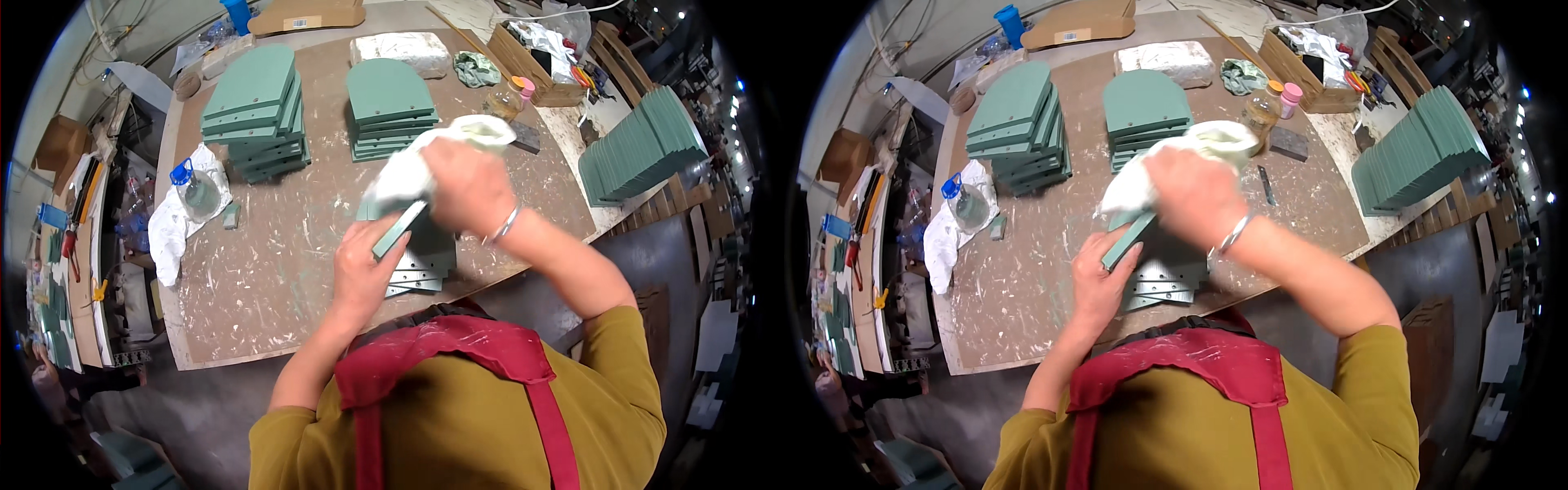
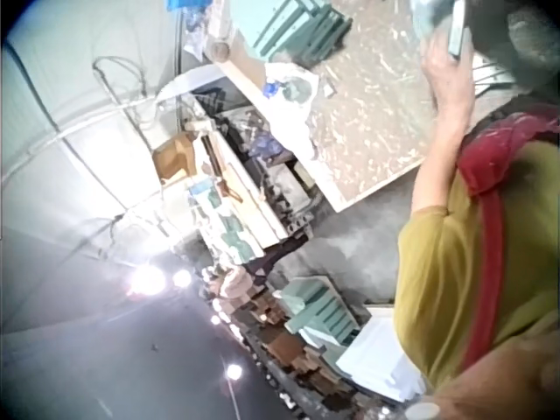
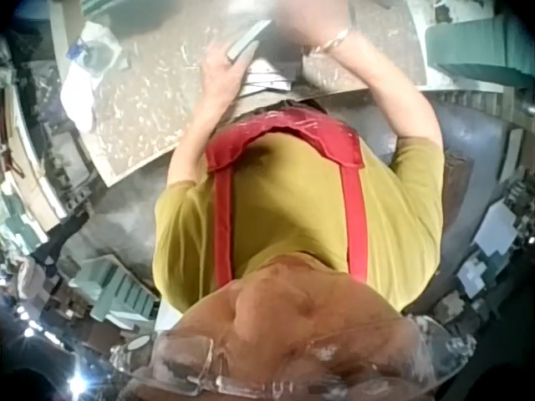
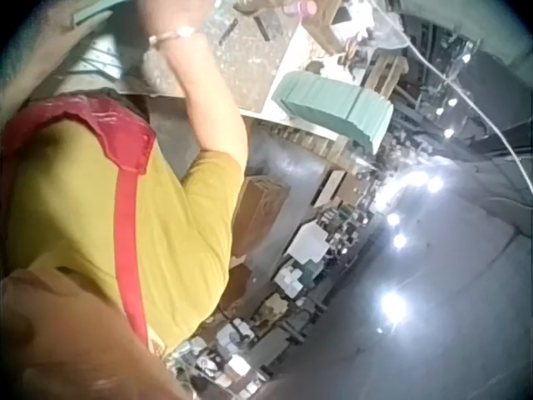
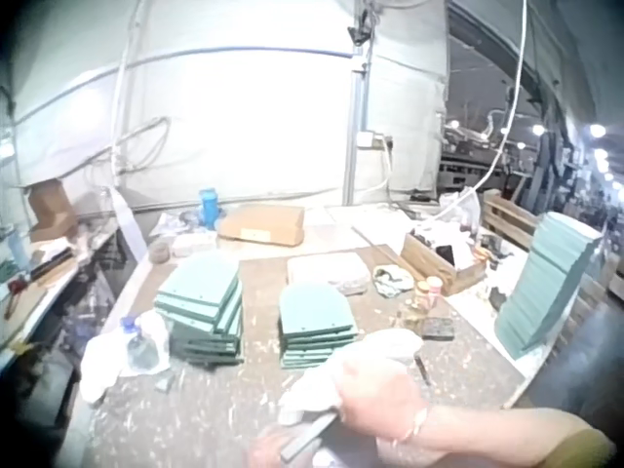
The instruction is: The person cleans green wooden chair components using a cloth and a liquid from a bottle, then stacks them on a workbench.
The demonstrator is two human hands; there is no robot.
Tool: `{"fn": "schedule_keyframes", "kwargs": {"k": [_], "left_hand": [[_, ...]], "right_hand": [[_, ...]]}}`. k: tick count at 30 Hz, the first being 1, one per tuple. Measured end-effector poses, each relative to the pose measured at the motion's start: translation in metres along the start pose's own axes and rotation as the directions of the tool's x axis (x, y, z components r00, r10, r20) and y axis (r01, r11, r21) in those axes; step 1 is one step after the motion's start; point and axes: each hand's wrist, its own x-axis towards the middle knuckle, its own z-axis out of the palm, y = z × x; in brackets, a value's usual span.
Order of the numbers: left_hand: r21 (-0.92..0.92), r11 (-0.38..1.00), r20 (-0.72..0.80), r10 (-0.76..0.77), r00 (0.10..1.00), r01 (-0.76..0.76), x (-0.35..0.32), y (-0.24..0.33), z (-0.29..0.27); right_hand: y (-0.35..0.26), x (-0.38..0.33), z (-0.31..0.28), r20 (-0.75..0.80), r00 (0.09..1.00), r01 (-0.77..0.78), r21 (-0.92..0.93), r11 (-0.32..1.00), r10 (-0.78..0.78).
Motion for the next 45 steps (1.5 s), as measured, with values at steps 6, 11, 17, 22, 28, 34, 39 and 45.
{"fn": "schedule_keyframes", "kwargs": {"k": [6, 11, 17, 22, 28, 34, 39, 45], "left_hand": [[-0.276, 0.956, -0.058, -0.125, 0.990, 0.104, -0.004, -0.014, 0.013], [0.087, 0.995, 0.128, 0.044, 0.991, -0.056, 0.006, -0.002, 0.001], [0.157, 0.966, 0.111, 0.189, 0.976, -0.205, 0.001, -0.002, 0.001], [0.076, 0.991, 0.105, 0.106, 0.989, -0.114, 0.001, -0.003, 0.003], [-0.009, 1.000, 0.081, 0.007, 0.997, -0.007, -0.002, -0.012, 0.004], [-0.166, 0.980, 0.059, -0.101, 0.993, 0.110, -0.001, -0.020, 0.007], [-0.347, 0.914, 0.101, -0.187, 0.977, 0.211, -0.007, -0.033, -0.007], [0.136, 0.972, 0.362, -0.227, 0.904, 0.190, 0.021, 0.027, -0.043]], "right_hand": [[-0.046, -0.004, -0.008, 0.126, 0.972, 0.196, 0.042, 0.980, -0.199], [0.018, 0.009, -0.008, 0.170, 0.982, -0.085, 0.025, 0.996, 0.079], [0.002, 0.012, 0.003, 0.261, 0.958, -0.144, 0.092, 0.985, 0.115], [0.018, 0.002, -0.001, 0.206, 0.961, -0.226, 0.197, 0.954, 0.185], [0.068, -0.012, 0.039, 0.308, 0.852, -0.510, 0.668, 0.542, 0.423], [0.084, -0.054, 0.114, 0.597, 0.617, -0.416, 0.800, -0.431, 0.513], [0.061, -0.046, 0.082, 0.396, 0.679, -0.175, 0.905, -0.388, 0.618], [0.027, -0.025, 0.017, 0.136, 0.833, -0.227, 0.968, 0.107, 0.536]]}}
